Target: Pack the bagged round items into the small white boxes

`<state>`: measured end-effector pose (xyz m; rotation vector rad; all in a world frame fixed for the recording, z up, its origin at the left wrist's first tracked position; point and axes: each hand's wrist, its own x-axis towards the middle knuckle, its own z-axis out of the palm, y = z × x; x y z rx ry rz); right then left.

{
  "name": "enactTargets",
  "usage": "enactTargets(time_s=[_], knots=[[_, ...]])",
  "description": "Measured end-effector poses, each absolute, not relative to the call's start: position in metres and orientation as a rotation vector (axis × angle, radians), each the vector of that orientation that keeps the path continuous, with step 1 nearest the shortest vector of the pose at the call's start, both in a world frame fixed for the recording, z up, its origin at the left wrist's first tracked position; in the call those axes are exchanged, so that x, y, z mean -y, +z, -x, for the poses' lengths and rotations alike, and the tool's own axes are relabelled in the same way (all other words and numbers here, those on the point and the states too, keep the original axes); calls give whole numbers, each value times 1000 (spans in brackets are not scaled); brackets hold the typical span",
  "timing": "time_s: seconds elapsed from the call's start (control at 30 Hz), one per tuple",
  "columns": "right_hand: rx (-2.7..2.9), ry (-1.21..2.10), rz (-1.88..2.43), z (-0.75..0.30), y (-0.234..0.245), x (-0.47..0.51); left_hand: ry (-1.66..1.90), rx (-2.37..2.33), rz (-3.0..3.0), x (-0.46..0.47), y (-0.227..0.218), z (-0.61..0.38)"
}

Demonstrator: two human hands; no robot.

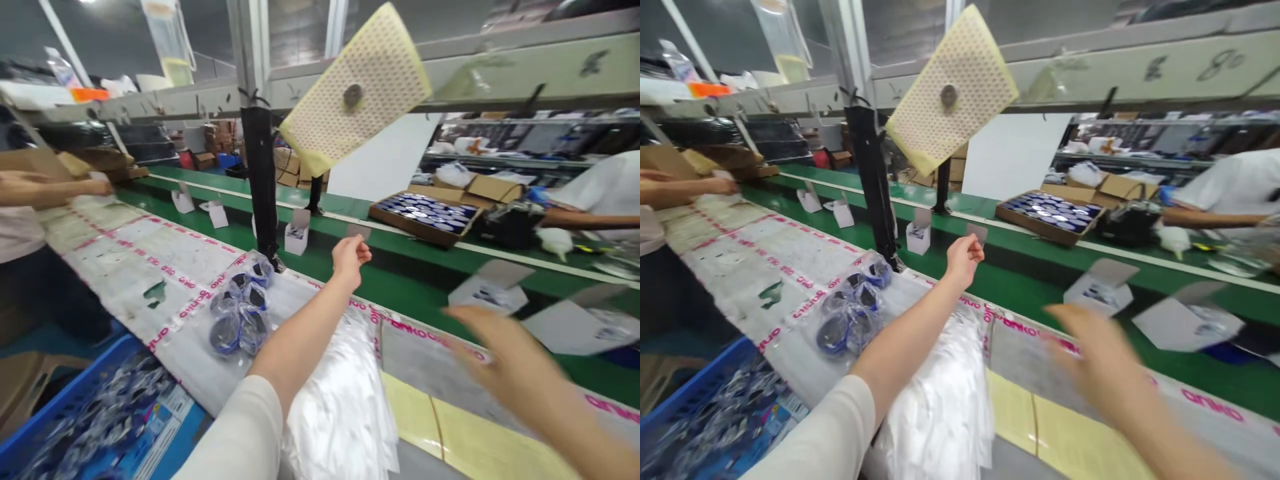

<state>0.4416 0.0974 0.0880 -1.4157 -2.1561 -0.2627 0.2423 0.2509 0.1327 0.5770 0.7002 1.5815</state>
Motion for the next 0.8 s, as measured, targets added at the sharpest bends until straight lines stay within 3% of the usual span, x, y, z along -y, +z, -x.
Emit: enactTargets(time_s=[0.17, 0.43, 0.53, 0.63, 0.8], knots=[[2623, -21, 831, -332, 49, -37, 1624, -673, -698, -239, 144, -245], [2561, 110, 940, -314, 22, -48, 1820, -293, -1234, -168, 237, -237], [2512, 123, 942, -310, 23, -48, 1673, -451, -1700, -121, 254, -228], [2441, 201, 999, -316, 43, -47, 1255, -929, -2166, -64, 225, -209], [2329, 398, 1231, -385, 105, -67, 554, -1458, -2340, 19, 102, -163]])
